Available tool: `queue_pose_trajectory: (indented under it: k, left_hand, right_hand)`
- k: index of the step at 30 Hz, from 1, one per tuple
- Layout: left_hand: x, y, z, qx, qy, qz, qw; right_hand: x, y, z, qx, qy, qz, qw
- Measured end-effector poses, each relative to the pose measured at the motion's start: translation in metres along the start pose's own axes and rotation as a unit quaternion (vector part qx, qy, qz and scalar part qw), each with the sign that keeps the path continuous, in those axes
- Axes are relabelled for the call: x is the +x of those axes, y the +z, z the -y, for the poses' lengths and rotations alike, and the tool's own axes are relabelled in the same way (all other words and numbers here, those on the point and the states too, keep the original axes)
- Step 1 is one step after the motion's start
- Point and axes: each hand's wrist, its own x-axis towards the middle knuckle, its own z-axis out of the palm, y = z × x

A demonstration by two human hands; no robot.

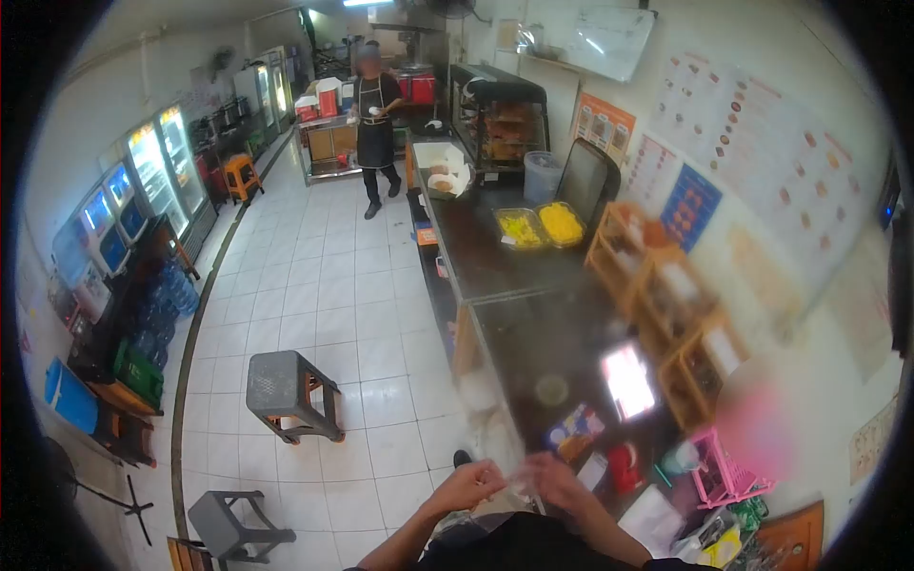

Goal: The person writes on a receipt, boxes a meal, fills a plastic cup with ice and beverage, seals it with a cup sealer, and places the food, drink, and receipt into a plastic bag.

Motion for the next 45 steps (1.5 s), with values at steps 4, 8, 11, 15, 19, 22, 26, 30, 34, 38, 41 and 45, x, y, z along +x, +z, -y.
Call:
queue_pose_trajectory:
  k: [4, 8, 11, 15, 19, 22, 26, 30, 34, 38, 41, 45]
  left_hand:
    - [0.004, -0.009, -0.032, 0.035, -0.076, -0.015, 0.996]
    - [0.001, -0.007, -0.056, 0.058, -0.105, -0.025, 0.992]
    - [0.005, -0.011, -0.040, 0.040, -0.032, -0.033, 0.998]
    - [0.004, -0.017, -0.041, 0.099, -0.058, 0.020, 0.993]
    - [-0.006, -0.007, -0.034, 0.038, -0.058, 0.049, 0.996]
    - [-0.006, -0.010, -0.042, 0.161, -0.046, 0.017, 0.986]
    - [-0.011, -0.014, 0.002, -0.061, -0.014, 0.066, 0.996]
    - [-0.023, -0.001, -0.001, -0.066, -0.066, 0.041, 0.995]
    - [-0.029, 0.009, -0.004, -0.035, -0.076, 0.005, 0.996]
    - [-0.037, 0.009, -0.015, 0.117, -0.060, -0.072, 0.989]
    - [-0.041, 0.013, -0.014, 0.067, -0.066, -0.071, 0.993]
    - [-0.045, 0.006, 0.000, -0.098, -0.028, -0.066, 0.993]
  right_hand:
    - [0.021, -0.018, -0.015, -0.280, -0.021, 0.017, 0.960]
    - [0.025, -0.008, 0.013, -0.467, -0.021, -0.008, 0.884]
    - [0.034, -0.019, 0.027, -0.459, -0.030, 0.009, 0.888]
    - [0.022, -0.003, 0.032, -0.449, -0.033, 0.054, 0.892]
    - [-0.004, 0.027, 0.016, -0.426, -0.053, 0.018, 0.903]
    - [0.006, 0.015, -0.001, -0.466, -0.041, 0.034, 0.883]
    - [-0.002, 0.015, -0.009, -0.397, 0.003, 0.040, 0.917]
    - [-0.001, 0.013, -0.002, -0.461, -0.022, 0.088, 0.883]
    - [0.000, 0.017, -0.017, -0.496, -0.063, 0.058, 0.864]
    - [-0.004, 0.025, -0.014, -0.454, -0.034, 0.060, 0.888]
    - [0.007, 0.017, -0.032, -0.534, -0.061, 0.049, 0.842]
    - [0.007, 0.024, -0.026, -0.425, -0.066, 0.107, 0.897]
